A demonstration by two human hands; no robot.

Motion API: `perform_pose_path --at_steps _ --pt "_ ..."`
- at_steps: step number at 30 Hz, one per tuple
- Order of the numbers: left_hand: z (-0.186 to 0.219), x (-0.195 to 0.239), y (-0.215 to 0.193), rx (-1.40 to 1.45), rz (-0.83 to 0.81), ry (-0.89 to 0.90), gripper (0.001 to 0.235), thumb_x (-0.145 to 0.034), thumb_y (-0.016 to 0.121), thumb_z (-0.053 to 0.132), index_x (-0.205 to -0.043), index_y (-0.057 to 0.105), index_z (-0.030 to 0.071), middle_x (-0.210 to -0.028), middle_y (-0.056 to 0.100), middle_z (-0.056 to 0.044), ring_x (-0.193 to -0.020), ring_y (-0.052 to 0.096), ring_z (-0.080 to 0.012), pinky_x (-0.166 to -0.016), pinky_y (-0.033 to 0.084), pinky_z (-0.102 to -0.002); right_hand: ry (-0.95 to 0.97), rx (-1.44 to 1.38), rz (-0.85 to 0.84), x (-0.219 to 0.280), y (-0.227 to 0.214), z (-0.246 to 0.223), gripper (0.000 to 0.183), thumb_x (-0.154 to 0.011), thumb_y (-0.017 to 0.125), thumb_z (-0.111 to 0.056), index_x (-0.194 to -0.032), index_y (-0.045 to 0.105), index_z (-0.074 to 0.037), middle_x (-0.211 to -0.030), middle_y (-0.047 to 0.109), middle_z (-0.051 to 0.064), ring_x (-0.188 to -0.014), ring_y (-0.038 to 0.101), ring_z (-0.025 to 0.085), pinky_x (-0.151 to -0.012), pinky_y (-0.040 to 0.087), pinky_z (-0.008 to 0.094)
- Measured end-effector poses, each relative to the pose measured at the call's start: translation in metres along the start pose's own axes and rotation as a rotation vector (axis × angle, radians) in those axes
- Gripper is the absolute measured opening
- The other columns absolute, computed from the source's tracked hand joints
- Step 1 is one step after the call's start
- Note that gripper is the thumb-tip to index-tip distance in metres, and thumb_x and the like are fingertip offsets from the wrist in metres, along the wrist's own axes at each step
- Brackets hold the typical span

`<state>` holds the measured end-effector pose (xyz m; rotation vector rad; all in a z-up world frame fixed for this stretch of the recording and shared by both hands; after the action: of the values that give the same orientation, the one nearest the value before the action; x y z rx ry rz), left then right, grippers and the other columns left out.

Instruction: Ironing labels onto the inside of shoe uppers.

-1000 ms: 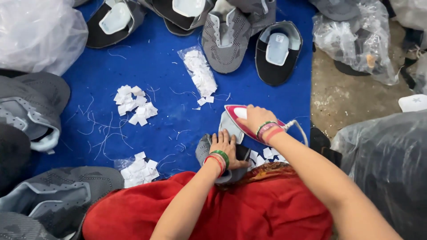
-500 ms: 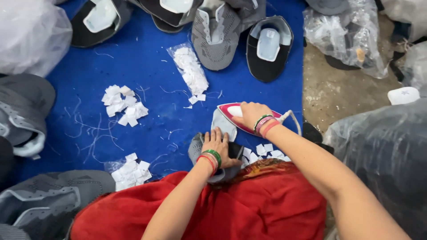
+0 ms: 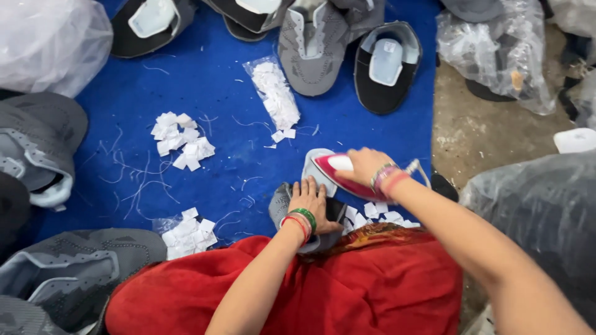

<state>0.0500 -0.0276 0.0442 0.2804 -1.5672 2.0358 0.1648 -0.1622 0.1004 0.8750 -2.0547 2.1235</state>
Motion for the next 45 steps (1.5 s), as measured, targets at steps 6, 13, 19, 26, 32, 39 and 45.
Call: perform_pose_path --at_steps 6,13,19,26,32,39,45 --pt "0.001 -0.003 0.001 -0.029 -0.025 0.005 0.132 -0.068 0.068 0.084 -0.159 0.024 -0.001 -0.164 0.013 -0.035 -0.153 0.013 -0.0492 -0.123 0.011 -0.057 0.074 -0.006 0.057 -0.01 -0.006 0.001 0.066 -0.087 0.064 -0.066 -0.118 0.068 -0.008 -0.108 0.073 0.023 -0.101 0.072 0.04 -0.089 0.058 0.05" --pt "0.002 0.003 -0.006 -0.032 -0.046 -0.005 0.137 -0.063 0.073 0.082 -0.16 0.022 0.0 -0.165 0.012 -0.034 -0.154 0.012 -0.0487 -0.124 0.01 -0.056 0.159 -0.016 0.311 -0.049 -0.038 0.016 0.068 -0.083 0.073 -0.067 -0.112 0.068 -0.005 -0.1 0.074 0.025 -0.094 0.072 0.041 -0.081 0.058 0.049" --pt "0.002 -0.003 -0.004 -0.001 -0.038 -0.003 0.139 -0.066 0.067 0.089 -0.16 0.016 0.001 -0.163 0.014 -0.035 -0.153 0.015 -0.0481 -0.122 0.012 -0.056 0.143 -0.727 0.815 -0.035 -0.017 0.081 0.055 -0.093 0.079 -0.053 -0.109 0.068 -0.001 -0.094 0.075 0.022 -0.091 0.076 0.035 -0.075 0.058 0.04" --pt "0.0 -0.052 -0.018 0.267 0.067 -0.183 0.117 -0.081 0.049 0.082 -0.168 0.009 0.014 -0.153 0.044 -0.022 -0.139 0.048 -0.0383 -0.11 0.038 -0.057 0.056 -1.011 0.77 0.02 0.038 0.108 0.045 -0.097 0.071 -0.041 -0.114 0.066 0.0 -0.094 0.078 0.014 -0.089 0.078 0.025 -0.077 0.059 0.035" --pt "-0.004 -0.07 -0.021 0.167 0.018 -0.289 0.129 -0.071 0.063 0.081 -0.166 0.011 0.01 -0.155 0.038 -0.024 -0.135 0.049 -0.0393 -0.108 0.042 -0.051 0.142 -0.884 0.705 0.038 0.057 0.106 0.047 -0.094 0.073 -0.042 -0.115 0.068 -0.001 -0.094 0.077 0.018 -0.087 0.076 0.03 -0.079 0.057 0.038" --pt "0.008 -0.02 -0.009 0.107 -0.245 -0.091 0.139 -0.06 0.065 0.094 -0.157 0.031 0.001 -0.165 0.016 -0.034 -0.152 0.022 -0.0503 -0.121 0.019 -0.063 0.394 -0.702 0.468 0.052 0.092 0.106 0.044 -0.083 0.082 -0.037 -0.106 0.072 -0.002 -0.098 0.078 0.018 -0.091 0.076 0.032 -0.082 0.058 0.039" --pt "0.009 -0.015 0.009 -0.042 -0.179 -0.016 0.145 -0.056 0.074 0.085 -0.161 0.019 0.002 -0.164 0.01 -0.037 -0.152 0.016 -0.0517 -0.121 0.012 -0.065 -0.041 -0.755 0.397 0.024 0.091 0.013 0.028 -0.08 0.079 -0.024 -0.1 0.076 -0.005 -0.096 0.074 0.013 -0.083 0.075 0.026 -0.077 0.059 0.035"
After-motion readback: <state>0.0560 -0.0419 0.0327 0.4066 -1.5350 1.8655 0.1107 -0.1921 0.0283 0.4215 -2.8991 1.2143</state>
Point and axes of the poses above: each hand's wrist, its own x-axis away from the middle knuckle, its own y-axis out of the palm, z = x × y, the point moved 4 cm from there along -x, towards the middle knuckle
